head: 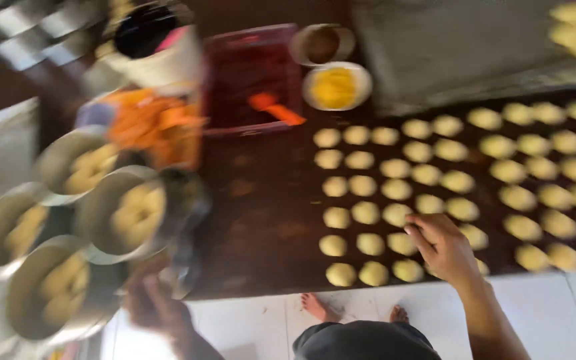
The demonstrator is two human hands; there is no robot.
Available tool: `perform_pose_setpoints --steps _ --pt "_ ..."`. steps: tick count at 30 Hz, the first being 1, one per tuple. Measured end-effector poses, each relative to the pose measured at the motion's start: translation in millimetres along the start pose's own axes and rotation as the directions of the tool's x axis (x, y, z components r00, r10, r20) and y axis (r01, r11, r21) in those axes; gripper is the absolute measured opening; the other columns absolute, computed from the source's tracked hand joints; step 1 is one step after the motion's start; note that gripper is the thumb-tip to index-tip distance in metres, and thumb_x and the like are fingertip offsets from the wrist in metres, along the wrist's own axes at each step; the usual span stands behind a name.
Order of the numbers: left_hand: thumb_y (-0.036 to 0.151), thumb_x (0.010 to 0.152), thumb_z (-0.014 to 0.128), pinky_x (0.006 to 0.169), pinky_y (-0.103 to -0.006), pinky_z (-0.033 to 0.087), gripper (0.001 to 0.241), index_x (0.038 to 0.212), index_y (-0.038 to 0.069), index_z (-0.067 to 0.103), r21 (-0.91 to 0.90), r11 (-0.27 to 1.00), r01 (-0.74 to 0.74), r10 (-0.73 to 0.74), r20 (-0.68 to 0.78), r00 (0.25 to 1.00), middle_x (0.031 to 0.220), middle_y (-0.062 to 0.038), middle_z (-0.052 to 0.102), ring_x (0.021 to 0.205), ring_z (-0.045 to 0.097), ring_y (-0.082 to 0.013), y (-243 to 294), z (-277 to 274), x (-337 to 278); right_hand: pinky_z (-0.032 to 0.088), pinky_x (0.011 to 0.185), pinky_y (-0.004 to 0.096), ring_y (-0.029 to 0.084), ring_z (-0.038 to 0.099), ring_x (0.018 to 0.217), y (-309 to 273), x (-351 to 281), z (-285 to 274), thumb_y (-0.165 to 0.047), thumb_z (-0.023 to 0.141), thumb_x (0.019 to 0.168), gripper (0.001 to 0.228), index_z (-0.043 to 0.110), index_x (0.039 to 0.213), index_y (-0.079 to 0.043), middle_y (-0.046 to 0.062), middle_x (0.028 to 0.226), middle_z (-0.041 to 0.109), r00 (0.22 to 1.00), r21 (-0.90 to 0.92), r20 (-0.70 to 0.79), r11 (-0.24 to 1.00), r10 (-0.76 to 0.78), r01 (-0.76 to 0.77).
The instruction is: Placing pre-rolled dough balls into round metal baking molds.
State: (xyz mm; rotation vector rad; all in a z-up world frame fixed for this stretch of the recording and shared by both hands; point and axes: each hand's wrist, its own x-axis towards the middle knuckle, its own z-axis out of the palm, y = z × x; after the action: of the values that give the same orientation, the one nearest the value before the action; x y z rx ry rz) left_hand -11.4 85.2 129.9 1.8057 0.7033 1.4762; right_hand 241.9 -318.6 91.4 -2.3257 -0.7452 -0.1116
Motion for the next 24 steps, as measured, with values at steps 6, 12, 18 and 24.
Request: perform_pose_setpoints --steps 6,12,18,24 --pt "0.018 0.101 0.067 0.085 -0.0288 0.058 0.021 0.117 0.006 0.072 -0.042 0.986 0.162 -0.092 0.675 0.732 0.109 -0.007 0.077 0.098 0.071 -0.0173 64.6 159.7 -93.0 0.060 0.072 0.038 0.026 0.072 0.095 82.7 -96.1 -87.6 -0.021 0.072 0.091 0.025 0.074 0.112 -0.006 0.009 0.110 0.076 0.936 -0.003 -0.189 0.953 0.296 -0.302" --pt "0.020 0.092 0.070 0.074 -0.0328 0.060 0.039 0.129 0.009 0.066 0.040 0.995 0.087 -0.066 0.945 0.320 0.118 -0.009 0.075 0.106 0.075 -0.0189 182.5 257.5 -196.0 0.062 0.063 0.033 0.021 0.075 0.090 174.1 -165.1 -168.0 -0.021 0.070 0.091 0.026 0.076 0.114 -0.010 0.009 0.109 0.076 0.867 0.082 -0.226 0.895 0.444 -0.438" --pt "0.020 0.090 0.071 0.082 -0.0339 0.061 0.043 0.132 0.012 0.064 0.021 0.997 0.076 -0.032 0.990 0.137 0.119 -0.009 0.075 0.110 0.074 -0.0195 247.2 302.7 -282.3 0.063 0.065 0.033 0.020 0.076 0.095 242.5 -173.2 -246.9 -0.023 0.069 0.092 0.027 0.075 0.115 -0.011 0.007 0.112 0.075 0.856 0.107 -0.204 0.880 0.474 -0.462" --pt "0.018 0.090 0.072 0.089 -0.0358 0.059 0.044 0.132 0.011 0.065 -0.029 0.999 0.045 0.023 0.991 0.129 0.116 -0.010 0.076 0.106 0.075 -0.0213 213.5 298.6 -333.8 0.063 0.063 0.034 0.020 0.076 0.095 306.8 -145.3 -298.6 -0.025 0.068 0.093 0.029 0.075 0.118 -0.011 0.006 0.113 0.075 0.835 0.089 -0.235 0.867 0.497 -0.491"
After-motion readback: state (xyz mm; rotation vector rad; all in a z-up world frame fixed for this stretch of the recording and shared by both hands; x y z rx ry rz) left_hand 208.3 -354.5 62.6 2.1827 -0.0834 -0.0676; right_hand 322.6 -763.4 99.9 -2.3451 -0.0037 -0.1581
